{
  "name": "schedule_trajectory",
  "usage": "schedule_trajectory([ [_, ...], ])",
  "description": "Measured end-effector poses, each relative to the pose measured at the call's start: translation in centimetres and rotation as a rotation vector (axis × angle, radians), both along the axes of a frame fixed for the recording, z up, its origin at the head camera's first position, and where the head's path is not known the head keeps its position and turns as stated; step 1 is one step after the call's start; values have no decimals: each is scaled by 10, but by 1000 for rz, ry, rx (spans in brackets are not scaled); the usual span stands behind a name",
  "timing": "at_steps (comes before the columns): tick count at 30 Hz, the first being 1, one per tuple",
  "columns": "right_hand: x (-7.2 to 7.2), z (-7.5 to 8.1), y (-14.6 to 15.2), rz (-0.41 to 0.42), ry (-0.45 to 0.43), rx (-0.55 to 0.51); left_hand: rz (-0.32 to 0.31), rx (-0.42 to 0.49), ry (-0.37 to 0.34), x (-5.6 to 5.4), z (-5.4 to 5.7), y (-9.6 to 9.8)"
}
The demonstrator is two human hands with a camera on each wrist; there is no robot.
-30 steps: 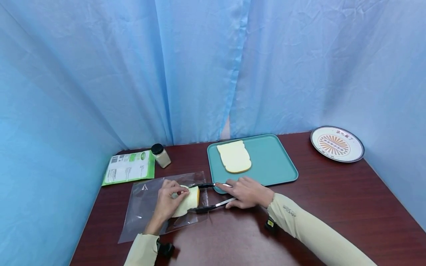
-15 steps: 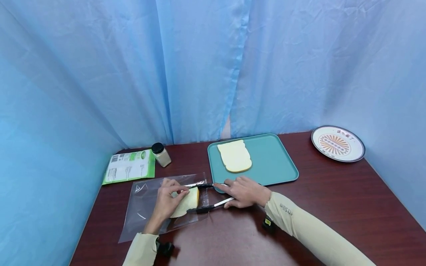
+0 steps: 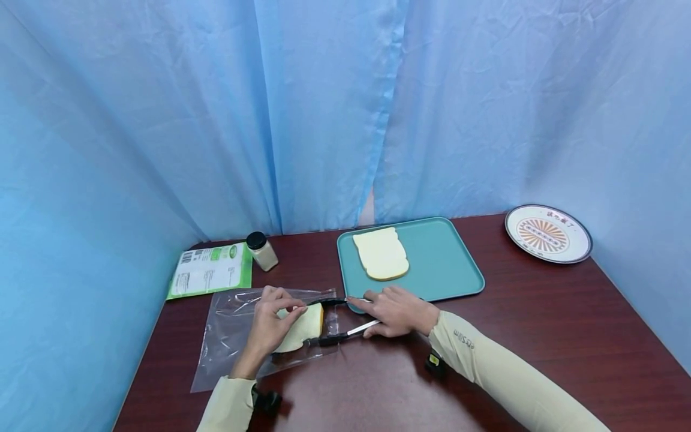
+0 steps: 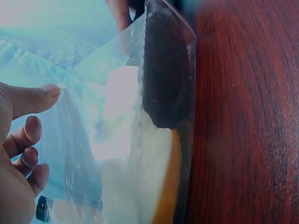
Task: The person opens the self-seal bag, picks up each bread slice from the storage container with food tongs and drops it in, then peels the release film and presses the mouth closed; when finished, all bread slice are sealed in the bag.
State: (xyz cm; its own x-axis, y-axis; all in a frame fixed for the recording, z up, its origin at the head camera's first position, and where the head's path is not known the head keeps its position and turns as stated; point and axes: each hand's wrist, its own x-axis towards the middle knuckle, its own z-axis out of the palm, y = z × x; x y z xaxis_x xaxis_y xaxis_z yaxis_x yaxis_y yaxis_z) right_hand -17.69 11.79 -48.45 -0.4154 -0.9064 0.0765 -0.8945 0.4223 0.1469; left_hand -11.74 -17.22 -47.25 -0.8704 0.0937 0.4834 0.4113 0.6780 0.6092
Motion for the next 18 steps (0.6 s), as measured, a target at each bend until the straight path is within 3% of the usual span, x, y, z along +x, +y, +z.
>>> schedule_trajectory([
  [13, -1, -2, 1, 9, -15, -22, 5, 24, -43, -1, -8, -1],
  [18, -3, -2, 0, 10, -23, -35, -5, 25, -6, -3, -9, -1],
])
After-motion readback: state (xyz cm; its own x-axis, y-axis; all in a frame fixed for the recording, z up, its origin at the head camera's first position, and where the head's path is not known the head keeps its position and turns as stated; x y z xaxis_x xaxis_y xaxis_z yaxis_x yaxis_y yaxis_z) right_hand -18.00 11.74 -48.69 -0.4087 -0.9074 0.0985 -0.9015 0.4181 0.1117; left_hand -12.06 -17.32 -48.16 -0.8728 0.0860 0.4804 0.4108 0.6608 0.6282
